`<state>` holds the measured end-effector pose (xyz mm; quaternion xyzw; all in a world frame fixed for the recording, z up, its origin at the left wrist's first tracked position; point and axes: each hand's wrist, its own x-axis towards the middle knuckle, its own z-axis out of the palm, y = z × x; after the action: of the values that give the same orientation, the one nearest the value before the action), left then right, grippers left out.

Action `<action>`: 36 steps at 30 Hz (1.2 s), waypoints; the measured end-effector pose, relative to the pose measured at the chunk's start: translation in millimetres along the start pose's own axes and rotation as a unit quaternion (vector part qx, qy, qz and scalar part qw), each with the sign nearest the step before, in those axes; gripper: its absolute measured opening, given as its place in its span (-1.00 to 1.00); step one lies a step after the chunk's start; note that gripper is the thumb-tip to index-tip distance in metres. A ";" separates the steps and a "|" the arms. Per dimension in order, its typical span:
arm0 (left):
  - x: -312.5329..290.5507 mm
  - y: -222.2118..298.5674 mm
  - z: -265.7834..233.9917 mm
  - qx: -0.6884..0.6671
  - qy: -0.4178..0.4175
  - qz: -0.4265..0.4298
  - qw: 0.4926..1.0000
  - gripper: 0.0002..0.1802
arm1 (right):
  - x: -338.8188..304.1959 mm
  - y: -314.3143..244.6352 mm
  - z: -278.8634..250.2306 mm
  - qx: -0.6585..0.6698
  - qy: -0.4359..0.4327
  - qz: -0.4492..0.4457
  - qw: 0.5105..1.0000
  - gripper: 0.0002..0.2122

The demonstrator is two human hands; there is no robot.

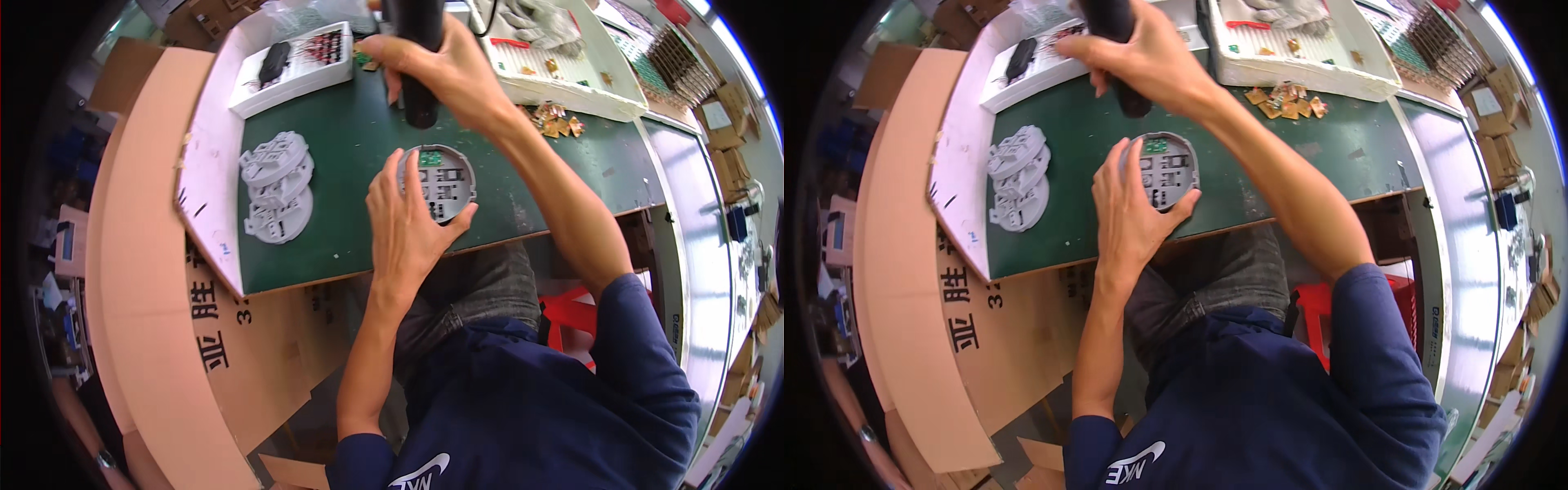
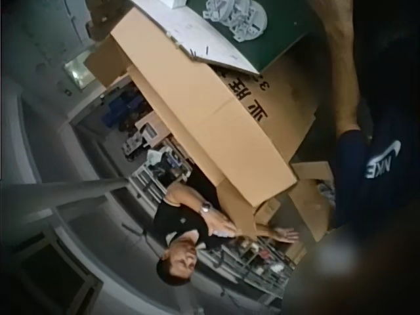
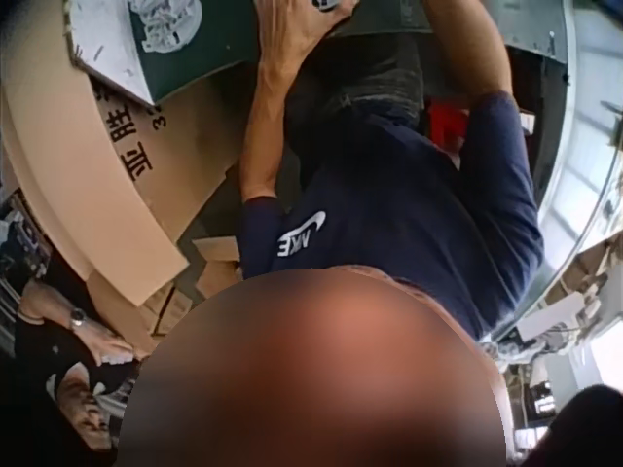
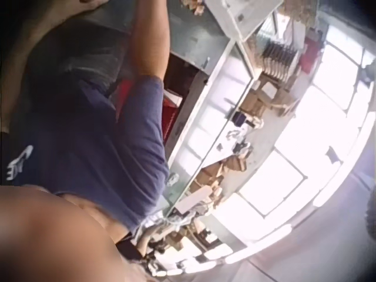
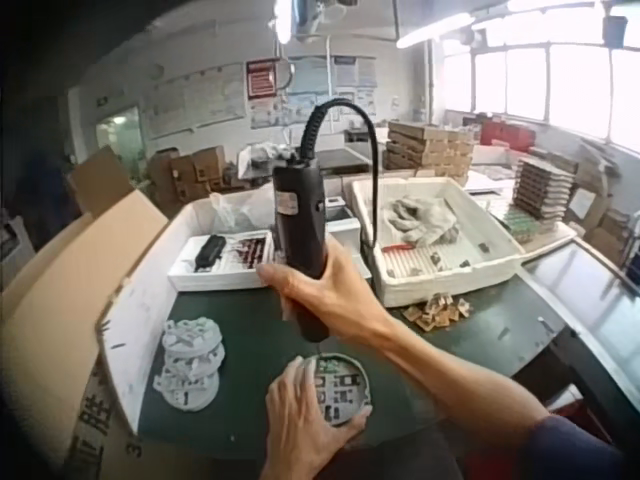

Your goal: Assembling electronic components onto circular circuit boards using a handheld power tool.

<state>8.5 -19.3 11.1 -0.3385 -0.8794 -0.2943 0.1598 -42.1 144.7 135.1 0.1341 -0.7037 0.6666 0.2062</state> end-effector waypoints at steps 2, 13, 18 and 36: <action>3.1 3.5 -11.0 -0.044 -0.007 0.017 0.999 0.20 | 6.4 -0.5 -8.6 -0.065 -0.004 -0.001 0.998 -0.69; 100.8 -160.5 -126.9 0.049 -0.202 -0.265 0.942 0.42 | -80.7 35.1 -7.7 -0.547 -0.068 0.081 0.830 -0.11; 103.0 -172.9 -107.3 0.117 -0.192 -0.256 0.940 0.33 | -113.7 39.8 3.5 -0.558 -0.065 0.114 0.819 0.02; 51.7 -41.1 -47.6 -0.526 -0.123 -0.231 0.809 -0.50 | -332.8 -61.6 -345.5 -0.818 0.363 0.104 0.433 -0.47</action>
<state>-53.2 -47.7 56.1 -0.1913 -0.6547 -0.6958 -0.2252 317.5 454.6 42.5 -0.4262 -0.7895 -0.2169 0.3848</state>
